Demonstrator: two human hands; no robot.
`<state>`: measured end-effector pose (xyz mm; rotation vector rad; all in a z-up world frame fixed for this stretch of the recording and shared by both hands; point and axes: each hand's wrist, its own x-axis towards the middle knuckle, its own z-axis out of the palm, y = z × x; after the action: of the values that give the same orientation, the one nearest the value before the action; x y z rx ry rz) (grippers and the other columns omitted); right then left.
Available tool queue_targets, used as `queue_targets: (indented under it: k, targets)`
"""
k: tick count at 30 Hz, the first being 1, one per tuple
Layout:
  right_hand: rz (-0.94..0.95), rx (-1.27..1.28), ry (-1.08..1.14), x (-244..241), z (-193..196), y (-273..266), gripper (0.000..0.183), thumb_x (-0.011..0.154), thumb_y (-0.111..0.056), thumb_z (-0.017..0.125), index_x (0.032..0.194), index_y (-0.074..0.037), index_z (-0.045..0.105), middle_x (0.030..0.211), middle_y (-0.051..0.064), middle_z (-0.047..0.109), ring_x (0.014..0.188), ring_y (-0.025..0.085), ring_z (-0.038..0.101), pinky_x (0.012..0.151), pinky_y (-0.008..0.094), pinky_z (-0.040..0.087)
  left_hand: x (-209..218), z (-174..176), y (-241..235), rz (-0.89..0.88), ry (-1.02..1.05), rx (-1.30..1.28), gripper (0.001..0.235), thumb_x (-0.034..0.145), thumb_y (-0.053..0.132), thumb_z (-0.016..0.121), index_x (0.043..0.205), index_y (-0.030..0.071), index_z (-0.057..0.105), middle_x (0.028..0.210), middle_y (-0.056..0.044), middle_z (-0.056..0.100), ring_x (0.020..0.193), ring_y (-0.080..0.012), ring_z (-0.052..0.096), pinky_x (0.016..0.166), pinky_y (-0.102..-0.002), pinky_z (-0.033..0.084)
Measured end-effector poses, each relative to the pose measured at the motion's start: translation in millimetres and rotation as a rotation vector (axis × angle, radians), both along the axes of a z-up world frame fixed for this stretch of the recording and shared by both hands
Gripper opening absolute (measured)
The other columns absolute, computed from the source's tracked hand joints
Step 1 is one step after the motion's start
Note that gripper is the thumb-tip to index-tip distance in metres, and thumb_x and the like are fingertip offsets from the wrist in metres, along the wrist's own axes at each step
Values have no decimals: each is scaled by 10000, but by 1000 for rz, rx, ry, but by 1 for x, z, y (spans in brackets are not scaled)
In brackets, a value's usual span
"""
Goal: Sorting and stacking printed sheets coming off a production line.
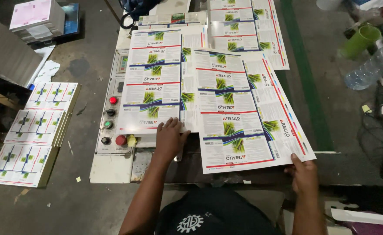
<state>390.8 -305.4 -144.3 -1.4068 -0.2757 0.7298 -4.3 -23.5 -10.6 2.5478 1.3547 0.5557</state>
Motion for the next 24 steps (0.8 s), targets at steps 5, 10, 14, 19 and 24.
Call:
queue_targets:
  k: [5, 10, 14, 19, 24]
  targets:
    - [-42, -51, 10, -8, 26, 1, 292, 1002, -122, 662, 1280, -35, 638, 1092, 101, 729, 819, 182, 680, 606, 326, 536, -4, -11, 0, 12, 27, -110, 485, 906, 369, 715, 1255, 33, 681, 1420, -151, 614, 1414, -315, 490, 1174, -548, 338]
    - [-25, -53, -2, -3, 21, -1, 294, 1015, -132, 669, 1289, -28, 638, 1102, 101, 725, 833, 182, 675, 604, 327, 525, -7, -10, -1, 8, 41, -7, 595, 876, 399, 749, 1300, -4, 643, 1449, -207, 551, 1404, -369, 448, 1128, -558, 344]
    - [-19, -19, -19, -4, 20, -2, 319, 1002, -125, 665, 1309, -44, 642, 1124, 92, 725, 844, 171, 673, 610, 321, 523, -9, -10, -1, -16, 114, -6, 640, 855, 391, 749, 1338, 0, 597, 1486, -213, 517, 1406, -380, 439, 1102, -554, 357]
    - [-34, -49, 4, 0, 10, -4, 314, 1000, -126, 664, 1298, -31, 633, 1106, 106, 725, 837, 191, 678, 609, 335, 531, -15, -29, 7, -2, 169, -35, 522, 918, 322, 694, 1368, 74, 596, 1533, -131, 538, 1456, -325, 458, 1155, -552, 351]
    - [-74, -36, -14, 0, 12, -3, 319, 1011, -113, 663, 1320, -36, 641, 1134, 91, 724, 872, 176, 674, 637, 324, 528, -18, -24, 4, 77, 175, 103, 692, 842, 368, 724, 1392, -12, 543, 1506, -217, 486, 1421, -382, 412, 1108, -562, 329]
